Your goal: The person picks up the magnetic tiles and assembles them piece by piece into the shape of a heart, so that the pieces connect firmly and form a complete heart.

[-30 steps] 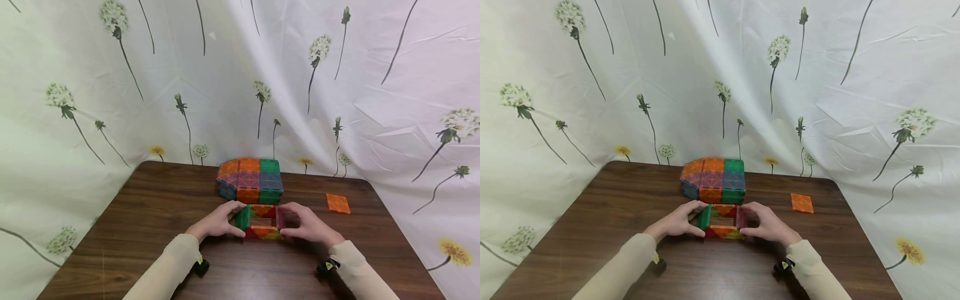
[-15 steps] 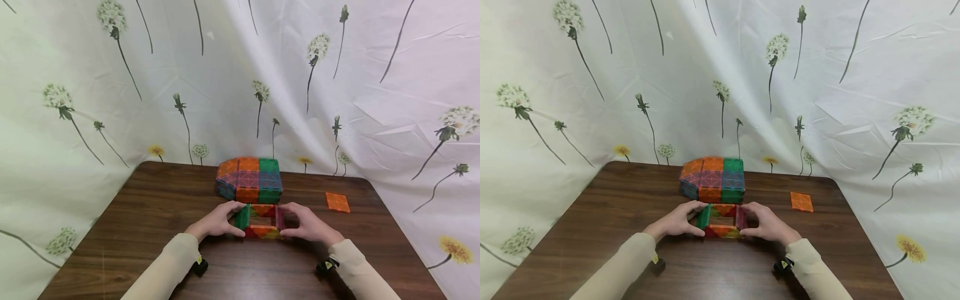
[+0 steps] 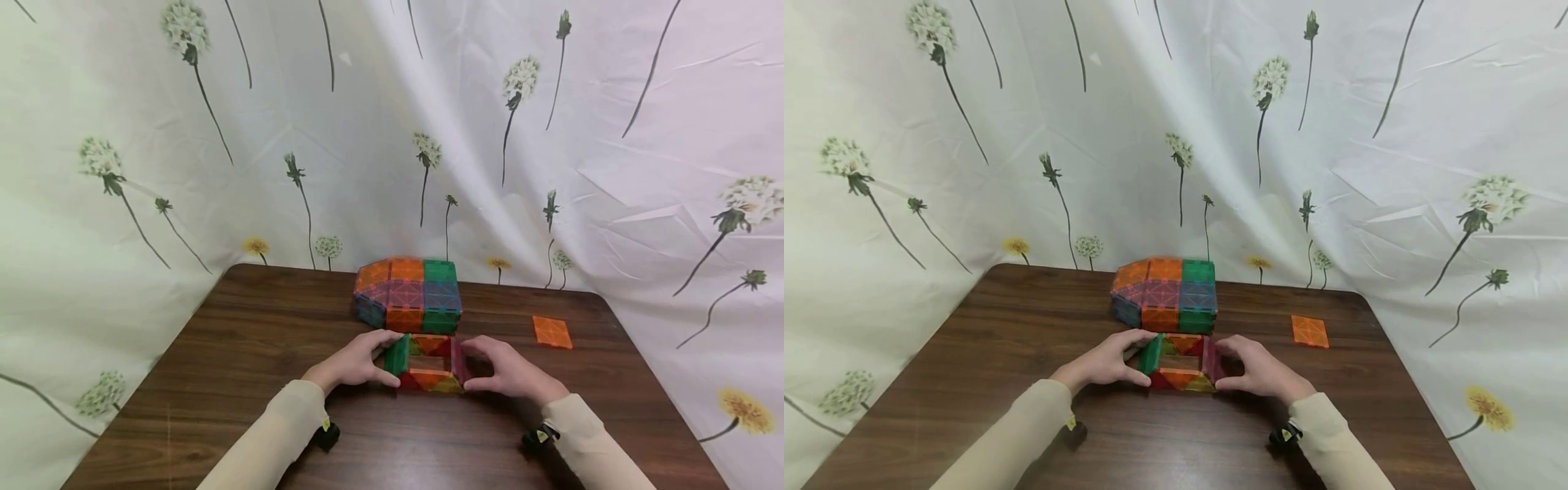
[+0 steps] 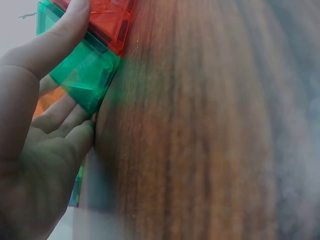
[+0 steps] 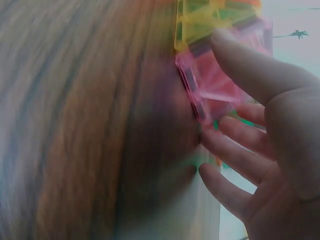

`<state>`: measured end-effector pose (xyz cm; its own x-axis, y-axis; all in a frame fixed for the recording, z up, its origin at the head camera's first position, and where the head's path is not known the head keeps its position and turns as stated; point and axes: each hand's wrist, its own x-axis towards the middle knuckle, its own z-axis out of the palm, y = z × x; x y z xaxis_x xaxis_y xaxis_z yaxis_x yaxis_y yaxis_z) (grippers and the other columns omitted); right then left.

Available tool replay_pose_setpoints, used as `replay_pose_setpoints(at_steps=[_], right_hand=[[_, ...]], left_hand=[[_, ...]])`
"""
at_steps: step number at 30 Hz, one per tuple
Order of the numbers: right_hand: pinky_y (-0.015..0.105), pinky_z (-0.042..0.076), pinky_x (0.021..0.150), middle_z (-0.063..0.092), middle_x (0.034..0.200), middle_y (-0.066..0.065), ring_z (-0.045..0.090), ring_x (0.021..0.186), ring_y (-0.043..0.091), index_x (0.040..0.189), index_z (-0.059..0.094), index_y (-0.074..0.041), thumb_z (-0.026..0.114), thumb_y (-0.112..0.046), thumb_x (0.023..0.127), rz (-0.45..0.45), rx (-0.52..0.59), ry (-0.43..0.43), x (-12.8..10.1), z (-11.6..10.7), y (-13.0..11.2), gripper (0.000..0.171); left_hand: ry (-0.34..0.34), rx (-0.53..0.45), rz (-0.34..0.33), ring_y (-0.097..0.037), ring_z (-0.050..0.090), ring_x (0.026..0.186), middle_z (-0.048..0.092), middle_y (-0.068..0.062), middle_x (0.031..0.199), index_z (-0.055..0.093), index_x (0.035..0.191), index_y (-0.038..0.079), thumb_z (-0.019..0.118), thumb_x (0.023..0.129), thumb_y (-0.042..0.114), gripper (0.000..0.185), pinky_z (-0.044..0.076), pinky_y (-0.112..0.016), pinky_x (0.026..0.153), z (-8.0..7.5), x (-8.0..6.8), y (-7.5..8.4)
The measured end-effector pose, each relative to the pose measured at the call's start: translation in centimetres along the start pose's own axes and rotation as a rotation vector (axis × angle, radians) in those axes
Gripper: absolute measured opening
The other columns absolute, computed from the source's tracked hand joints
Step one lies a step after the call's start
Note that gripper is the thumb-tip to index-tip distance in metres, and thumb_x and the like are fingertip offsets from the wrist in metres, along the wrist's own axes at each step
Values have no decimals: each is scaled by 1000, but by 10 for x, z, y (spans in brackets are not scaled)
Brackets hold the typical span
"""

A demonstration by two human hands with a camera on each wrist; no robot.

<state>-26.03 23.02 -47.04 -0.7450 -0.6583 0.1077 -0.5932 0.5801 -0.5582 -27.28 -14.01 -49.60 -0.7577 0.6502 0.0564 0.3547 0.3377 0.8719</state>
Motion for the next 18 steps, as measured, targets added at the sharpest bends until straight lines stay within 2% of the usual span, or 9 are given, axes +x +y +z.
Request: replay_pose_setpoints(at_steps=[5,10,14,18], right_hand=[[52,54,101,66,137,10,65,124,28,143,60,-4,82,-47,91,33,-65,58,-12,-15,10,72],[54,53,102,67,138,9,65,124,27,142,62,-6,83,-46,90,110,-137,137,-27,-36,29,69],[57,53,98,68,135,15,66,121,36,140,62,-3,85,-41,90,175,-187,204,-40,-51,50,67],[61,51,97,65,134,24,64,120,43,140,61,0,85,-36,91,278,-238,264,-51,-67,73,66]], left_hand=[[-9,-16,1,-23,55,134,58,-3,144,50,154,10,92,84,26,83,42,-44,118,-1,0,-1],[4,-18,-2,-25,54,134,57,-5,144,51,153,11,91,84,25,81,41,-47,118,-1,-2,-2],[1,-17,-2,-24,54,133,57,-4,144,51,153,12,91,85,26,81,41,-45,118,-1,-1,-1],[-5,-8,4,-22,55,132,57,-2,143,50,154,12,91,85,27,82,42,-43,118,-1,0,0]])
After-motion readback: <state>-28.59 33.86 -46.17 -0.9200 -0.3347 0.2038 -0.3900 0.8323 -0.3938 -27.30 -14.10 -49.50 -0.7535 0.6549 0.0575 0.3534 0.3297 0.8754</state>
